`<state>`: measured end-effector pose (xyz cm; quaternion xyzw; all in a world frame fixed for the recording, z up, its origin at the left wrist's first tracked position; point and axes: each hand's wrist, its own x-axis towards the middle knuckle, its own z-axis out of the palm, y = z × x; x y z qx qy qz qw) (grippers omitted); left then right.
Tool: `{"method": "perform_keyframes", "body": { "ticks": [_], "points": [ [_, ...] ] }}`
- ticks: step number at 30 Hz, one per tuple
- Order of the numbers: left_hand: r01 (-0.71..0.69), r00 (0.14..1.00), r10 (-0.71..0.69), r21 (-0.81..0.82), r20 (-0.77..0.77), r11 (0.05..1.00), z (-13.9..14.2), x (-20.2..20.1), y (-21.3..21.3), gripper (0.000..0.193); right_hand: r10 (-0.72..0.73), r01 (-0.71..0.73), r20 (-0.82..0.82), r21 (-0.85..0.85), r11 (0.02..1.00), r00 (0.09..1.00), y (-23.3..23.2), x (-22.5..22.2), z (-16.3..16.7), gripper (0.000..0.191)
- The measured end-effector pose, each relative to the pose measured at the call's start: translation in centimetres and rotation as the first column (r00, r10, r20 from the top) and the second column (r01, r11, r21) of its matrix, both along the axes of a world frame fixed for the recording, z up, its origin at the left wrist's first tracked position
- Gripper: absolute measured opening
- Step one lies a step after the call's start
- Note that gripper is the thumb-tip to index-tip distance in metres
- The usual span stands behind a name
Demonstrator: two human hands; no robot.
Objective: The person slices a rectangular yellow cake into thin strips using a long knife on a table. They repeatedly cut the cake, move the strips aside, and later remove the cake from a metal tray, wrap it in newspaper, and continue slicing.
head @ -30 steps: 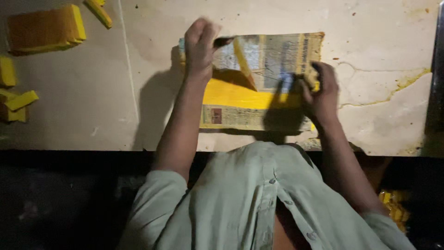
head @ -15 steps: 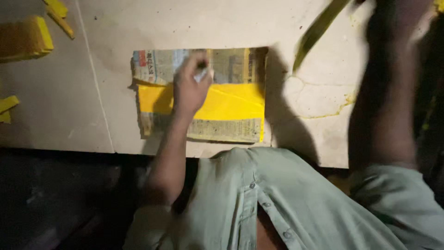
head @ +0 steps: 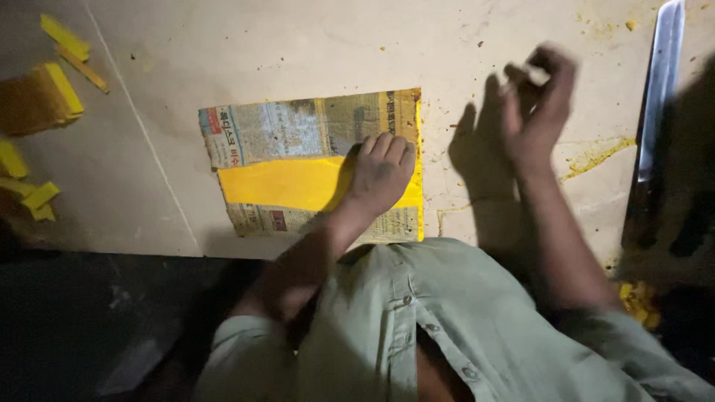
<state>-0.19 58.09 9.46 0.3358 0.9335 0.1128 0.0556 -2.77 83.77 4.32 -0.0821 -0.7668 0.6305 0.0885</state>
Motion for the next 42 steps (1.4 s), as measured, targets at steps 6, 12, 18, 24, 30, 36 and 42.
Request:
{"method": "perform_keyframes", "body": {
  "ticks": [6,12,18,24,30,36,42],
  "points": [
    [0.054,0.996,-0.049,-0.073,0.076,0.996,0.8,-3.3,1.0,0.003,0.107,-0.093,0.007,0.555,0.827,0.994,-1.9,5.4,-0.1,0.05],
    [-0.575,0.777,0.512,0.081,0.367,0.814,2.3,-9.7,-2.6,0.007,0.115,-0.09,0.011,0.696,0.712,0.993,-2.7,4.9,1.9,0.047],
    [-0.71,0.694,0.583,0.535,0.423,0.457,0.8,-20.0,-15.3,0.041,0.081,-0.039,-0.024,0.726,0.686,0.996,-5.5,5.8,5.4,0.033],
    [-0.549,0.716,0.635,0.797,0.291,0.253,7.6,-26.4,-35.0,0.053,0.033,0.047,-0.089,0.768,0.639,0.995,-9.3,7.5,5.7,0.016],
    [-0.613,0.509,0.828,0.774,0.234,0.158,17.5,-24.1,-56.1,0.041,0.002,0.067,-0.08,0.849,0.524,0.997,-11.2,7.2,2.6,0.026],
    [-0.606,0.307,0.882,0.64,-0.358,0.472,16.3,-21.3,-63.3,0.03,0.027,-0.09,0.087,0.927,0.364,0.996,-11.1,7.9,-0.6,0.025],
    [-0.243,0.955,0.296,0.483,-0.035,0.841,2.8,-16.1,-41.4,0.019,0.028,-0.088,0.084,0.932,0.351,0.996,-10.6,7.2,-1.8,0.029]
  ]
}}
